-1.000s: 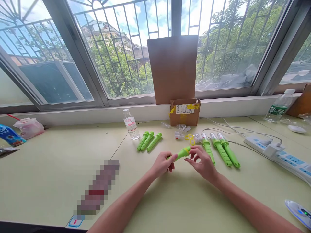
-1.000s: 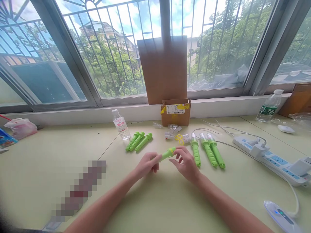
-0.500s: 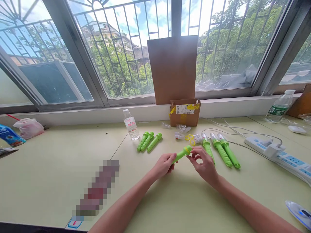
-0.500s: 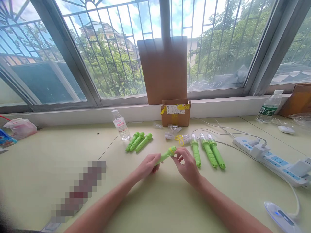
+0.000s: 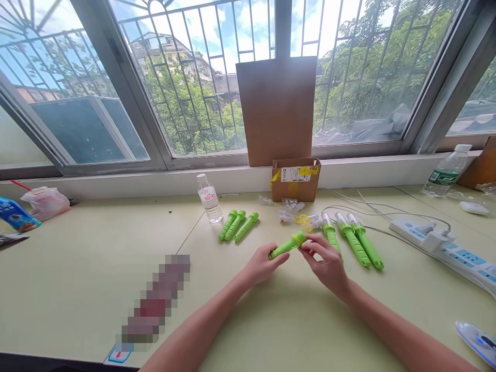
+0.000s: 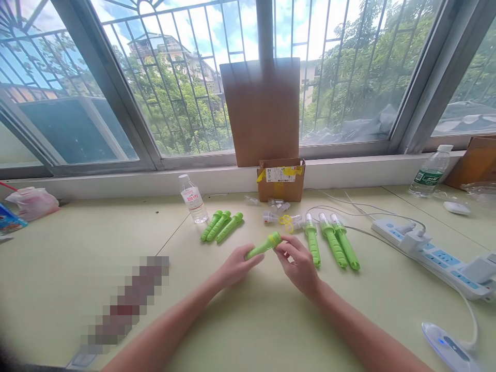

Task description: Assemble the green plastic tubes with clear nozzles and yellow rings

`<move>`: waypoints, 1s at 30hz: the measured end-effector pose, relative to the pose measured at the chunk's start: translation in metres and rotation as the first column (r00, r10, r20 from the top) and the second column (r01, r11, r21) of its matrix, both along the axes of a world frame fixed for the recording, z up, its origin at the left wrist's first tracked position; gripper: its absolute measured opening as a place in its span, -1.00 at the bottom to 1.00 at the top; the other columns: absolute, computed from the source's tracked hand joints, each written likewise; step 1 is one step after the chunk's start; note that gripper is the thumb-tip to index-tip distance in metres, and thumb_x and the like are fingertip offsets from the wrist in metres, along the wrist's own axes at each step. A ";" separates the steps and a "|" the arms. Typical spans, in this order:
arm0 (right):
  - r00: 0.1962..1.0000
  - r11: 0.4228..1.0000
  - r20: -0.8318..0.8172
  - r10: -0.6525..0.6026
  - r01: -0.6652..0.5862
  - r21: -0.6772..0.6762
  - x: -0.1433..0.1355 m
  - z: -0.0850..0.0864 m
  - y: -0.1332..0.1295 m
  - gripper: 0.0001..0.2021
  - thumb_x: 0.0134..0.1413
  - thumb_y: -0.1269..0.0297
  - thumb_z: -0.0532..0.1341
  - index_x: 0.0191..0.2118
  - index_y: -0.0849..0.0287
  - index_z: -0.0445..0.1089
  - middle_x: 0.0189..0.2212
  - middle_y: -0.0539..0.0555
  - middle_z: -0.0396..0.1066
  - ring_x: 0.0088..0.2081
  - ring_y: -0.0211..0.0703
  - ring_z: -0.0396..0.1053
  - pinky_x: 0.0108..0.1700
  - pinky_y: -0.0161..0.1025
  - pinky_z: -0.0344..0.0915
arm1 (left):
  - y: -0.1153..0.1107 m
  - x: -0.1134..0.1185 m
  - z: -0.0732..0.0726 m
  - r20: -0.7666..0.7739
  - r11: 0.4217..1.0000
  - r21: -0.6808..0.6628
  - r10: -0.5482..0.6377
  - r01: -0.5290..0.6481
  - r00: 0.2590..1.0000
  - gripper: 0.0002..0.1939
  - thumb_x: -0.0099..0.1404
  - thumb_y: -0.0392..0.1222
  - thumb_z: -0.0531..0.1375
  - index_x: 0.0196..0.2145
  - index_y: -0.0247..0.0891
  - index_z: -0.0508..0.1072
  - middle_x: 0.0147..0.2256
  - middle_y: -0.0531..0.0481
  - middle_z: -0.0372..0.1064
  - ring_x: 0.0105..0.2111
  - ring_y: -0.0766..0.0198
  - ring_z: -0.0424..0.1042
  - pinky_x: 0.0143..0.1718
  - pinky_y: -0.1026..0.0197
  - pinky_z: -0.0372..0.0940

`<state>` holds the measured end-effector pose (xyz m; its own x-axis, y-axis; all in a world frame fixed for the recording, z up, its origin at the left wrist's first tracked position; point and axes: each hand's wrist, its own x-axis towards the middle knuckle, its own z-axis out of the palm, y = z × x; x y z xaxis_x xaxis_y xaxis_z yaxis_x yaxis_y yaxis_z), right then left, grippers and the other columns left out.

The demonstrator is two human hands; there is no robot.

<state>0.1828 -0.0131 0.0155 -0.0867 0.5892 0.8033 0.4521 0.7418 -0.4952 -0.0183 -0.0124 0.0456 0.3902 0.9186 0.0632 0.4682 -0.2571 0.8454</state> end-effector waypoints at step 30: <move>0.553 0.491 -0.825 -0.116 -0.691 -0.531 0.043 0.008 0.034 -0.62 0.15 -0.02 0.02 -0.11 0.07 0.41 -0.08 0.13 0.48 -0.22 -0.04 0.51 -0.29 -0.09 0.46 | 0.008 -0.003 -0.004 0.055 0.993 -0.018 0.118 -0.117 0.992 -0.52 0.19 0.23 0.07 -0.54 -0.24 0.09 -0.56 0.16 -0.08 -0.55 0.41 -0.01 -0.53 0.30 -0.09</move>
